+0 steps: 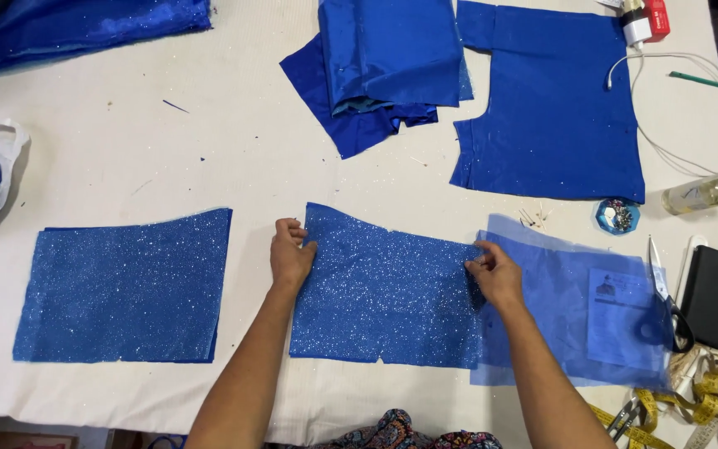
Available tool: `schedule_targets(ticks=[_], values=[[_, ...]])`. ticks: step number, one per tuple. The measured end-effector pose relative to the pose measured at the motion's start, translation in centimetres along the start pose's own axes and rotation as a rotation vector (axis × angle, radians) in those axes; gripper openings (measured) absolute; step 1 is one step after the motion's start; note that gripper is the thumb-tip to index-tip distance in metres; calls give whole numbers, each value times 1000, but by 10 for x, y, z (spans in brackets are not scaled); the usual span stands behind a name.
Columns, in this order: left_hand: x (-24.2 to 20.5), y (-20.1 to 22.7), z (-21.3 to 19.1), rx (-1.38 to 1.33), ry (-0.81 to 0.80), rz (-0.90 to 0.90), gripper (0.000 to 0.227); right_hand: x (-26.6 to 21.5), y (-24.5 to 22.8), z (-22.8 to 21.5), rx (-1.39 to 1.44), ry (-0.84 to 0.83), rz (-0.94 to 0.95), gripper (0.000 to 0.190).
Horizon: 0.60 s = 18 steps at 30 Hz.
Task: The person uses shears to trim a piece of blue glittery fabric on a white table, then folds and aligns it with other blue fabric pieces. The person repeatedly adjusts and layers the fabric pieces, preparing them for further work.
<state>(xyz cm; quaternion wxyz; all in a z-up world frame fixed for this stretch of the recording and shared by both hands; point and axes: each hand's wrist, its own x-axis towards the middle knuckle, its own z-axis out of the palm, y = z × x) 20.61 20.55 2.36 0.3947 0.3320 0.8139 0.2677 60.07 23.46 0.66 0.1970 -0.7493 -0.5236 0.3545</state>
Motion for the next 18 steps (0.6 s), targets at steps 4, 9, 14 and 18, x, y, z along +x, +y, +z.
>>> schedule_targets(ticks=[4, 9, 14, 18], values=[[37, -27, 18, -54, -58, 267, 19, -4, -5, -5, 5, 2, 8, 37], [33, -19, 5, -6, -108, 379, 40, 12, 17, 7, 18, 9, 13, 40], [26, -20, 6, 113, -82, 385, 49, 11, 13, 5, 94, 13, 41, 50], [15, -32, 11, 6, 95, 228, 44, 9, 6, -2, 132, -1, 81, 55]])
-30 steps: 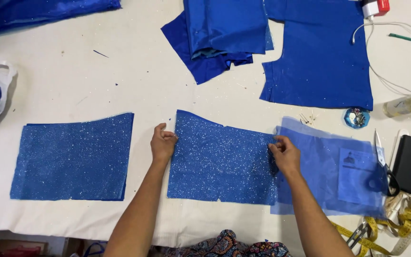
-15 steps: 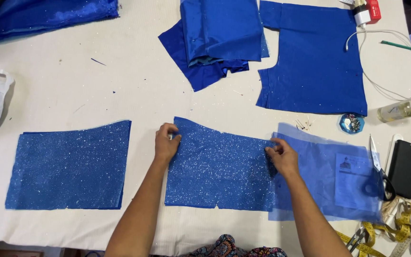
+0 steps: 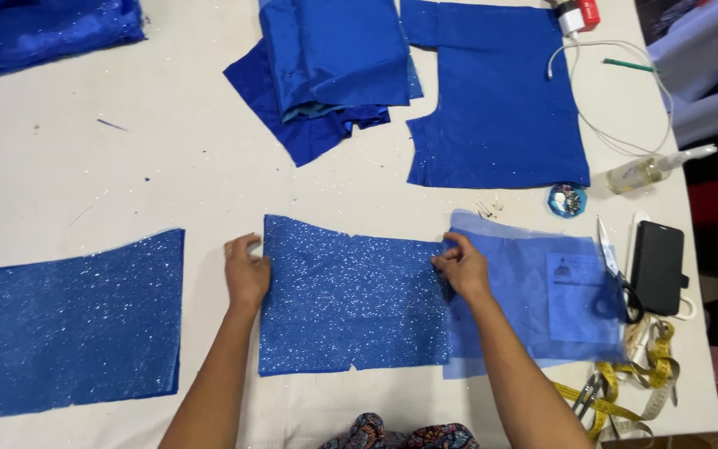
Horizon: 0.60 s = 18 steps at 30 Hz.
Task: The person uses shears to trim a piece of blue glittery fabric on a white table, then folds and aligns it with other blue fabric pieces. The person repeatedly adjusts and layers the fabric pieces, preparing them for further work.
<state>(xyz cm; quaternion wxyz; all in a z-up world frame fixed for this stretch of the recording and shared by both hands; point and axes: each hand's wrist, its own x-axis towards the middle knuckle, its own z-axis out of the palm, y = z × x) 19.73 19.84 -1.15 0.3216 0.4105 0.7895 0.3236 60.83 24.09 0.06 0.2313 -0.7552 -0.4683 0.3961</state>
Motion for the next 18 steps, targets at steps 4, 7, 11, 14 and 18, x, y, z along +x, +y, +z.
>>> schedule_targets(ticks=[4, 7, 11, 14, 18], values=[[-23, -15, -13, 54, -33, -264, 47, 9, 13, 1, 136, 15, 31, 50], [-35, -28, -19, 99, -89, -372, 49, -2, 3, -2, 180, 39, 58, 45], [-47, -15, -27, 113, -159, -423, 46, -7, 4, -3, 217, 82, 98, 38], [-38, -30, -17, 153, -160, -414, 43, -5, 7, -5, 200, 79, 119, 34], [-33, -42, -7, 99, -173, -450, 39, -6, 6, -4, 172, 58, 117, 33]])
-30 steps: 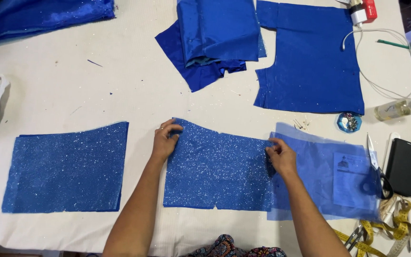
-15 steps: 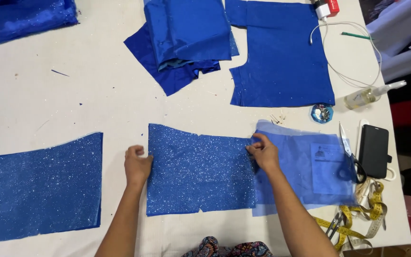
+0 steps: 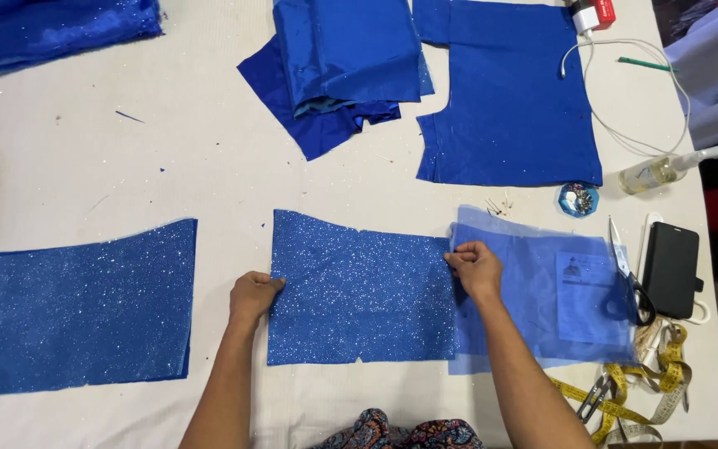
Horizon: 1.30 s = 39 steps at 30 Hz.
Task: The person uses shears to trim a piece of blue glittery fabric on a white table, then folds and aligns it with other blue fabric pieces. The person repeatedly adjusts and layers the fabric pieces, preparing them for further work.
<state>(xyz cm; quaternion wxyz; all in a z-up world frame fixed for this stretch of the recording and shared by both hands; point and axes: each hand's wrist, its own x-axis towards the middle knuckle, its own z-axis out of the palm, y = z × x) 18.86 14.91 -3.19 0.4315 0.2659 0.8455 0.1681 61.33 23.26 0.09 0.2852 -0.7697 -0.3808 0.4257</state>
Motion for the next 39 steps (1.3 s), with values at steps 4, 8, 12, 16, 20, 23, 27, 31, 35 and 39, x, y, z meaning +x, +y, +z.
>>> schedule_targets(ticks=[4, 8, 12, 16, 20, 23, 27, 31, 35, 39], values=[[-25, 14, -8, -6, 9, 36, 26, -4, -6, -3, -31, -23, 23, 39], [-37, 19, -13, 18, 16, 45, 23, -5, -7, -6, -63, -74, 60, 41], [-47, 26, -20, 80, -23, 45, 31, -9, -10, -8, -140, -137, 80, 45], [-43, 19, -23, 60, -99, 24, 34, -24, -20, -13, -204, -222, 134, 46], [-46, 0, -19, 18, -132, -14, 30, -42, -8, -21, -219, -283, 175, 45], [-53, -5, -20, -54, -143, -43, 28, -38, 27, -21, -203, -294, 182, 41], [-48, -14, -20, -140, -98, -42, 24, -27, 68, -13, -172, -281, 155, 23], [-24, -37, -20, -160, -63, -39, 27, -16, 94, -1, -300, -275, 137, 33], [-16, -47, -21, -152, -73, -11, 31, -38, 71, -1, -366, -255, 102, 36], [-24, -33, -22, -74, -66, -74, 23, -49, 58, -24, -208, -236, 147, 19]])
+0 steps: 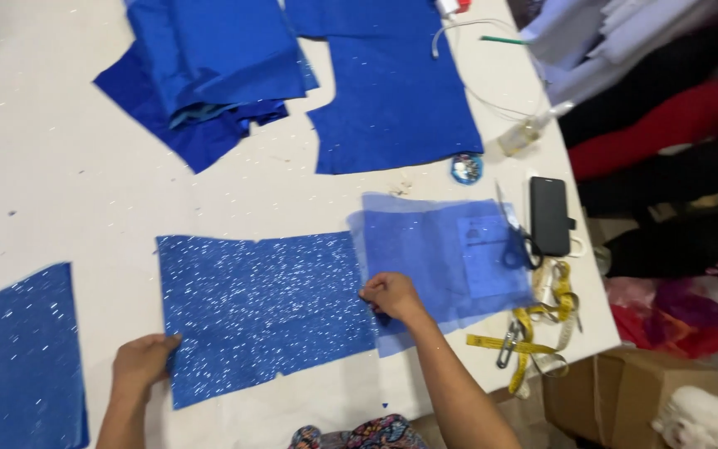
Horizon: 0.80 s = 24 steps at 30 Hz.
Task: The person uses shears to trim a piece of blue glittery fabric on a white table, then folds and aligns it with other blue fabric pieces. The person repeatedly adjusts and layers the fabric pieces, preparing them for further work.
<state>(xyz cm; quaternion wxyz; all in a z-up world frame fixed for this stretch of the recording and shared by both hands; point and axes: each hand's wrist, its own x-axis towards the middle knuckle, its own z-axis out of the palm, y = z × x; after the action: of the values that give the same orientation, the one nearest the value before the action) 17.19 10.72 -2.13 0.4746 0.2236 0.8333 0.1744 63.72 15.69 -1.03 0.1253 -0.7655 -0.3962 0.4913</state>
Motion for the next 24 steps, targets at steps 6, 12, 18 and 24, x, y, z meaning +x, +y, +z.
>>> schedule_targets(ticks=[6, 12, 18, 24], values=[[-33, 26, -4, -47, 17, -51, 27, 2, 65, -118, -121, 489, 1, 29], [-36, 26, -3, 32, 40, -55, 28, -76, 29, -203, -213, 706, 369, 55], [-88, 45, -10, 349, 276, 195, 66, -31, 103, -234, -292, 647, 374, 47], [-110, 34, 31, 575, 341, 492, 59, -82, 47, -223, -163, 682, 281, 29]])
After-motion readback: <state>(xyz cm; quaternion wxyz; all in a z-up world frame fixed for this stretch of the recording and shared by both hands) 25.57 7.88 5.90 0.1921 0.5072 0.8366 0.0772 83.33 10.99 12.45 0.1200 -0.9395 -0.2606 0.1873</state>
